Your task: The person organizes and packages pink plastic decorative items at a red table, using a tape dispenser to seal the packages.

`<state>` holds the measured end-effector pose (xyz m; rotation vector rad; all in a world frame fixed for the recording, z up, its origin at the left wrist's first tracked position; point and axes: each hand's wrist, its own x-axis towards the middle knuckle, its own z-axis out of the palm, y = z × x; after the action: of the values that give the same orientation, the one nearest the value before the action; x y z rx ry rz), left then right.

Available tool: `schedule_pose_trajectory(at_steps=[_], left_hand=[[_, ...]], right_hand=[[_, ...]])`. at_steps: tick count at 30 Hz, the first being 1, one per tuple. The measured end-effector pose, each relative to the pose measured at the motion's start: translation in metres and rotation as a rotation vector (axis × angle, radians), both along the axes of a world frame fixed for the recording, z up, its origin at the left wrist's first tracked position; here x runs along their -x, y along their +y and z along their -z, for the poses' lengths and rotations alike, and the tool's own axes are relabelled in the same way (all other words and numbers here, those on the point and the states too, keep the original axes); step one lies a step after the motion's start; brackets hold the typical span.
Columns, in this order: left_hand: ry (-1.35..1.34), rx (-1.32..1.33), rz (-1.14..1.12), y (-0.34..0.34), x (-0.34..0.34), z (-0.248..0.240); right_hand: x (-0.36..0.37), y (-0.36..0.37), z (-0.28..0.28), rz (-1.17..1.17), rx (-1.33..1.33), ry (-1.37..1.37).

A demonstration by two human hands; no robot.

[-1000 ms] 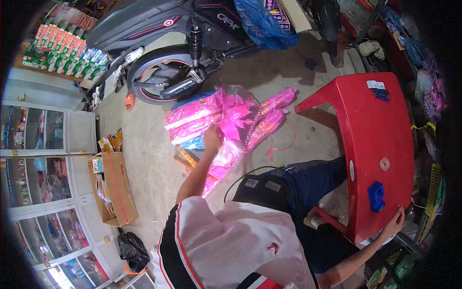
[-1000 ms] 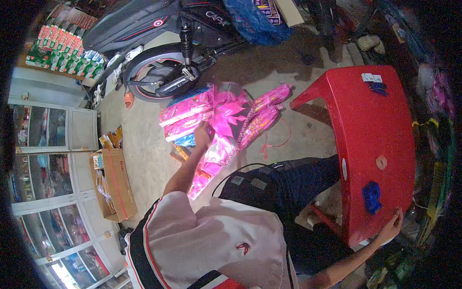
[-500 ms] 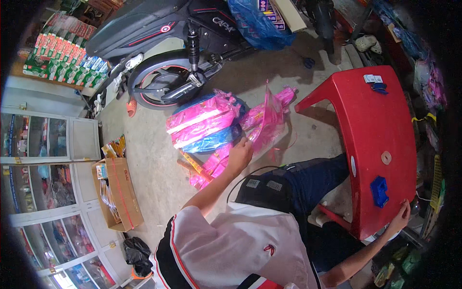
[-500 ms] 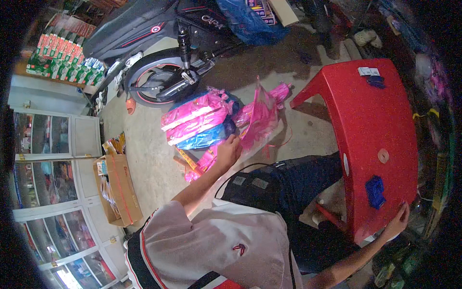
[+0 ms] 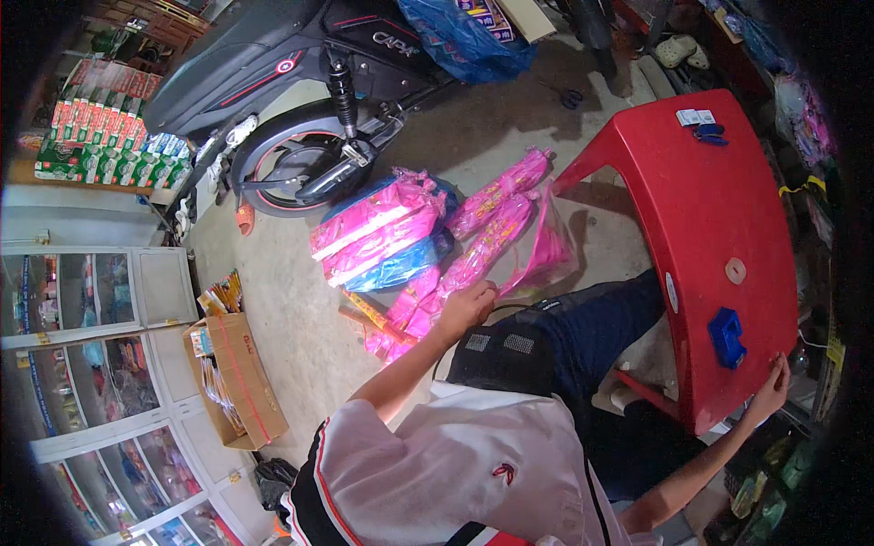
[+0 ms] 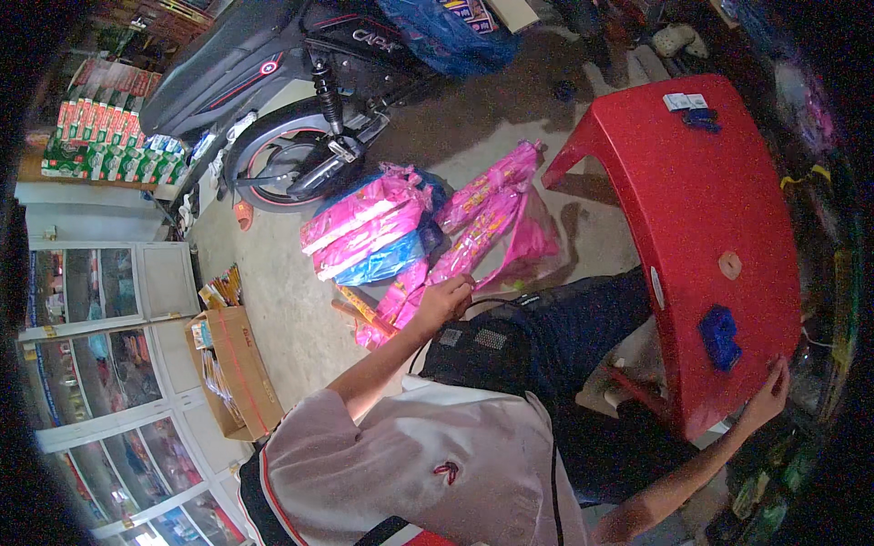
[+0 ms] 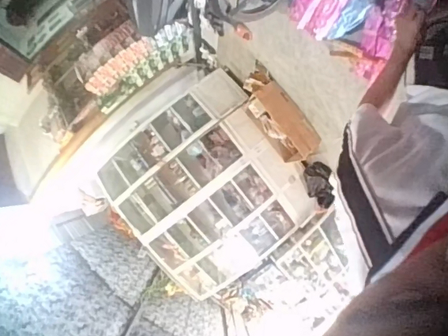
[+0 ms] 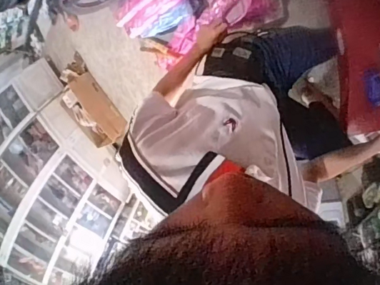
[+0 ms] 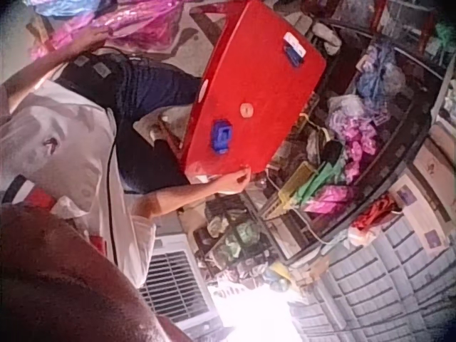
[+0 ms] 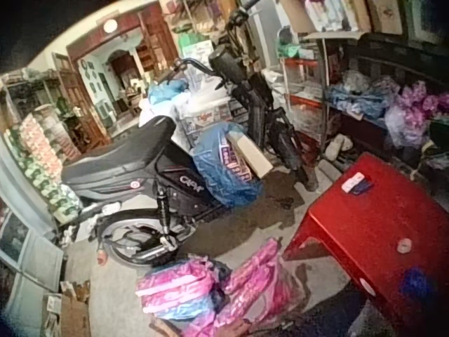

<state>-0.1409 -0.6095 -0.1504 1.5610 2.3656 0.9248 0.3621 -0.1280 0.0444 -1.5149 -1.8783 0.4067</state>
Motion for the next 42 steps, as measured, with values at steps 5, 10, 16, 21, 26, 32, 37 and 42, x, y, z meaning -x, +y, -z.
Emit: schedule_pose_trajectory(at_steps=[5, 10, 16, 21, 26, 32, 37, 42], left_hand=[[-0.069, 0.053, 0.073, -0.012, -0.004, -0.006], [-0.228, 0.082, 0.053, -0.029, -0.016, -0.017], [-0.276, 0.147, 0.034, -0.036, -0.027, -0.015], [-0.261, 0.099, 0.016, -0.035, -0.029, -0.009], [-0.275, 0.077, 0.036, -0.032, -0.028, -0.007], [-0.303, 0.140, 0.040, -0.038, -0.030, -0.003], [-0.280, 0.128, 0.034, -0.039, -0.033, -0.006], [-0.316, 0.097, 0.019, -0.042, -0.036, -0.001]], right_hand=[[-0.011, 0.002, 0.002, -0.005, -0.015, -0.034], [0.004, -0.005, 0.002, 0.041, -0.021, -0.082], [-0.007, 0.004, 0.010, 0.073, 0.023, -0.057], [-0.006, 0.008, 0.012, 0.003, -0.003, -0.078], [-0.001, 0.000, 0.004, 0.048, 0.016, -0.059], [0.006, -0.002, 0.007, 0.051, 0.018, 0.010], [0.015, -0.009, 0.000, 0.018, 0.036, 0.042], [0.012, -0.006, 0.000, -0.039, -0.010, 0.045]])
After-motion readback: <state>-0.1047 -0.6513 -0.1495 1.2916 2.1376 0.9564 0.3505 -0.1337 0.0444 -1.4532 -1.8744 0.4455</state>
